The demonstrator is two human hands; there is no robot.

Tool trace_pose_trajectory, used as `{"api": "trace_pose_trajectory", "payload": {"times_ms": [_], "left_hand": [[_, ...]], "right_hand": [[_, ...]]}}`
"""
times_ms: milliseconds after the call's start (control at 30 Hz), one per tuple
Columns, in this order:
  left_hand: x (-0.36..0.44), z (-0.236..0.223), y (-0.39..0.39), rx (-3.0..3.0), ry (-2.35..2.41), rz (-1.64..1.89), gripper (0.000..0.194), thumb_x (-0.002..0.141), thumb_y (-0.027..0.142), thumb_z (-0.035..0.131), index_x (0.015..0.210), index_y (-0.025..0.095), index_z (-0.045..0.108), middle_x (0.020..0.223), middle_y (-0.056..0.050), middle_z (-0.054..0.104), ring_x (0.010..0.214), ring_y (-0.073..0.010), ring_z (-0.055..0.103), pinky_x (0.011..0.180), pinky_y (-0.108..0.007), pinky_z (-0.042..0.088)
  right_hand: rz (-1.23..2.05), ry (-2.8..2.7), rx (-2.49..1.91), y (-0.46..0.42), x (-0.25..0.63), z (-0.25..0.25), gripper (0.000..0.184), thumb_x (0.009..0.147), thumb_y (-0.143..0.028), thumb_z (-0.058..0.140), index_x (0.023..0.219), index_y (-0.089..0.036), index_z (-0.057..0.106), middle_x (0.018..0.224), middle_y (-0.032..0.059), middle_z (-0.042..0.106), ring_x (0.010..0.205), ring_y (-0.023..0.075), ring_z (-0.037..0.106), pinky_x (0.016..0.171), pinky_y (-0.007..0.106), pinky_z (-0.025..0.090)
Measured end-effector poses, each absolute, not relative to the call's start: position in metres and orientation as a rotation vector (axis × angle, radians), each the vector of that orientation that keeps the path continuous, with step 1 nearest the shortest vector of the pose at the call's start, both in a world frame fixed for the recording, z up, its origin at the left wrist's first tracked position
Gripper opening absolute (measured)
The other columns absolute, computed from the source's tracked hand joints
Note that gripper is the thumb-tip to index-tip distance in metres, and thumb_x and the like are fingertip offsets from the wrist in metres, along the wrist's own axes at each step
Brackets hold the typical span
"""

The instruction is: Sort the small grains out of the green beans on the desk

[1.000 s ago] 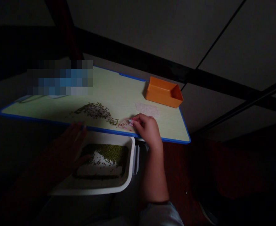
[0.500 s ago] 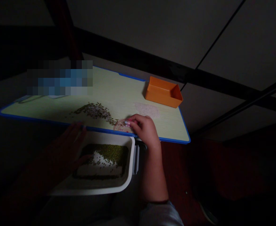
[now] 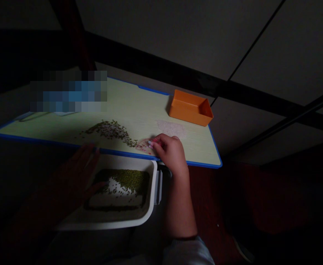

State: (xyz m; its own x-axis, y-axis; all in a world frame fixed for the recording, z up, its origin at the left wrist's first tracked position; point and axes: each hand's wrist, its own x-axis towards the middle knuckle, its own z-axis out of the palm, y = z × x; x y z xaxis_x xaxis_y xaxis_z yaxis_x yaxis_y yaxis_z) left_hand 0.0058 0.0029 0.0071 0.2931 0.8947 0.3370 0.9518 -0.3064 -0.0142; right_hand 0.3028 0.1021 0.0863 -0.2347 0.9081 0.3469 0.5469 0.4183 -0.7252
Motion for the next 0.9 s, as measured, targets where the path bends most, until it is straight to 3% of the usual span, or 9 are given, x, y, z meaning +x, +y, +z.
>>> {"api": "trace_pose_trajectory", "payload": {"times_ms": [300, 900], "left_hand": [[0.005, 0.007, 0.003, -2.339, -1.684, -0.445, 0.085, 0.095, 0.063, 0.03, 0.16, 0.012, 0.011, 0.172, -0.022, 0.019, 0.161, -0.036, 0.016, 0.125, -0.054, 0.03], [0.007, 0.01, 0.003, -2.337, -1.714, -0.441, 0.087, 0.092, 0.059, 0.04, 0.16, 0.012, 0.012, 0.17, -0.022, 0.021, 0.16, -0.0354, 0.017, 0.124, -0.055, 0.032]], "right_hand": [[0.472, -1.899, -1.347, 0.101, 0.311, 0.087, 0.012, 0.089, -0.032, 0.067, 0.084, -0.022, 0.072, 0.07, 0.0017, 0.07, 0.066, 0.0181, 0.061, 0.066, 0.028, 0.041], [0.392, -1.805, -1.388, 0.114, 0.32, 0.075, 0.017, 0.089, -0.037, 0.065, 0.085, -0.022, 0.071, 0.066, 0.0011, 0.068, 0.059, 0.0167, 0.059, 0.06, 0.027, 0.039]]}}
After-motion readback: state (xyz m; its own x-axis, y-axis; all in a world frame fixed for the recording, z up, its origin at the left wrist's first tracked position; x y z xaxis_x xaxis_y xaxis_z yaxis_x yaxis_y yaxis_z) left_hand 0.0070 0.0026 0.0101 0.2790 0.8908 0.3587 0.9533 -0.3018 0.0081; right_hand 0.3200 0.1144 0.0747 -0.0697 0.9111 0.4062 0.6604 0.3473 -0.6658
